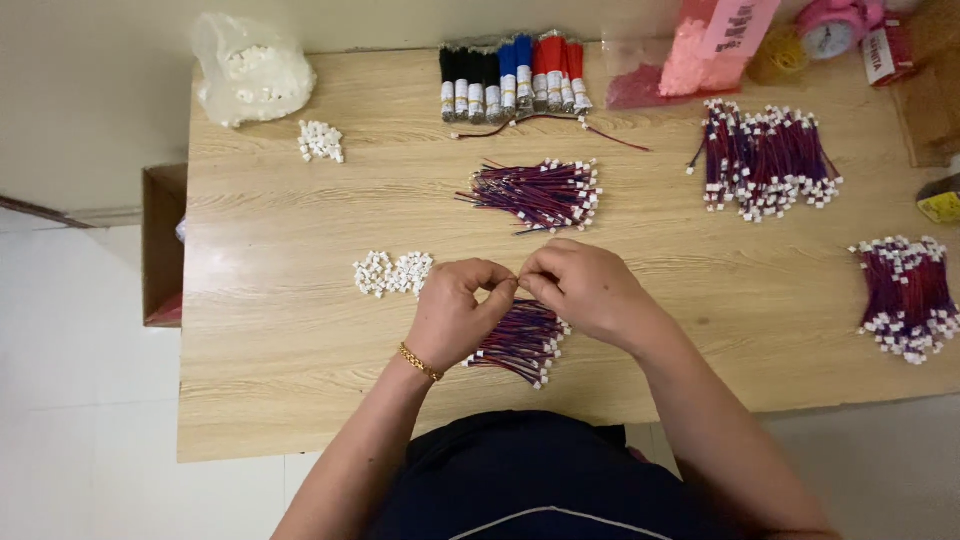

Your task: Assembling small white plastic components onto the ends of purple wires

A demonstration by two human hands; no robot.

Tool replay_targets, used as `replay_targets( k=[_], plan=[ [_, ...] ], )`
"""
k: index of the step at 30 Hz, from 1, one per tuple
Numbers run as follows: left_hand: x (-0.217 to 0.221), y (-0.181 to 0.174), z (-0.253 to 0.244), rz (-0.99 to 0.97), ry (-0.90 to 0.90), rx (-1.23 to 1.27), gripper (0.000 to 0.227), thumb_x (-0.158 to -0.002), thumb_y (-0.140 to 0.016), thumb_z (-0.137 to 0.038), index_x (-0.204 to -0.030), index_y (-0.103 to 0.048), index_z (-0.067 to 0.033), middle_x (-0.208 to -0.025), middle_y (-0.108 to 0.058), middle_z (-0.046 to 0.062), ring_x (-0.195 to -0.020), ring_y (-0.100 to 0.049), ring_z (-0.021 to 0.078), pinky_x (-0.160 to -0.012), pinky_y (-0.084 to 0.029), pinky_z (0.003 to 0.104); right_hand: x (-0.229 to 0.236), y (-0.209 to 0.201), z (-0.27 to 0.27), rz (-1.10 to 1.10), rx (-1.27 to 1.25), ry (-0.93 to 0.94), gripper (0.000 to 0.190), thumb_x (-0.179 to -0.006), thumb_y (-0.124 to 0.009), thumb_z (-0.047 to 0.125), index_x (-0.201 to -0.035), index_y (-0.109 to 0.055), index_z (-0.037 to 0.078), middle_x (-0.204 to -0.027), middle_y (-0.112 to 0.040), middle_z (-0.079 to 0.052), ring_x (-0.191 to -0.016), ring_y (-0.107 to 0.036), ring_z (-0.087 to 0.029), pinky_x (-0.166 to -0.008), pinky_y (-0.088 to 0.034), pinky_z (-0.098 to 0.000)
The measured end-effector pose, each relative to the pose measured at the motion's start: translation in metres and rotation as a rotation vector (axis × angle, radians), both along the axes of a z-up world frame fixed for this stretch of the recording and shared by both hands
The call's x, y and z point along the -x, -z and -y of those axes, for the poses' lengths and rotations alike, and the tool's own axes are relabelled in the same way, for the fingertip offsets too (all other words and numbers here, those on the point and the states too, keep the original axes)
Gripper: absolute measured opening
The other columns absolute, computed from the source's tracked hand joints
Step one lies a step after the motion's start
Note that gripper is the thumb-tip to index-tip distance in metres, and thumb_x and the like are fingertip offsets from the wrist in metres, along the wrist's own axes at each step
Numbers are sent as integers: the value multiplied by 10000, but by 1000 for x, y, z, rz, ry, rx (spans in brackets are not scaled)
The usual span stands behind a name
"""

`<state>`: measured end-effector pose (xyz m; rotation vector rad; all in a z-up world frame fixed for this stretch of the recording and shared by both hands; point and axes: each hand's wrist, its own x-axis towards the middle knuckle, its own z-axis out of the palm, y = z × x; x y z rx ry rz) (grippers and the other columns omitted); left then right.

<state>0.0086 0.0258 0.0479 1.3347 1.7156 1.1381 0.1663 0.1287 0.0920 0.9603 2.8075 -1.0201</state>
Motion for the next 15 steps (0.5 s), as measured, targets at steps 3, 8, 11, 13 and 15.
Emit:
replay_targets(
  k=[3,8,11,13,15],
  plan=[
    [1,8,5,237,-35,105,207,-869,-639,-193,-1003,-734,-67,-843,-738,132,-823,-707,241,-769,-544,375,1,0,3,-71,163,97,161,-886,-602,216,-908,-673,72,-827,-670,-150,-838,-672,-335,-760,-513,-436],
    [6,39,9,548,-126,53,305,-932,-636,-196,-1138,-630,28,-890,-658,121,-860,-600,196,-815,-509,341,-2,6,3,-150,211,219,162,-880,-629,199,-886,-665,42,-785,-648,-182,-804,-657,-313,-740,-500,-422],
    [2,45,8,588,-134,66,267,-927,-664,-193,-1089,-663,19,-865,-676,121,-840,-614,186,-808,-519,336,1,-3,6,-160,210,246,148,-869,-646,204,-867,-675,58,-772,-654,-161,-796,-662,-295,-732,-503,-405],
    [-3,53,8,611,-140,59,243,-918,-682,-182,-1061,-679,14,-838,-678,107,-826,-619,171,-796,-524,323,1,-1,8,-167,200,243,146,-870,-650,199,-860,-674,56,-767,-651,-167,-796,-662,-302,-727,-503,-406],
    [-7,60,4,630,-162,52,166,-904,-699,-150,-987,-700,-5,-769,-667,64,-772,-608,137,-761,-522,284,-1,6,6,-151,234,218,155,-865,-636,196,-873,-674,46,-773,-658,-171,-792,-664,-327,-738,-514,-416]
  ],
)
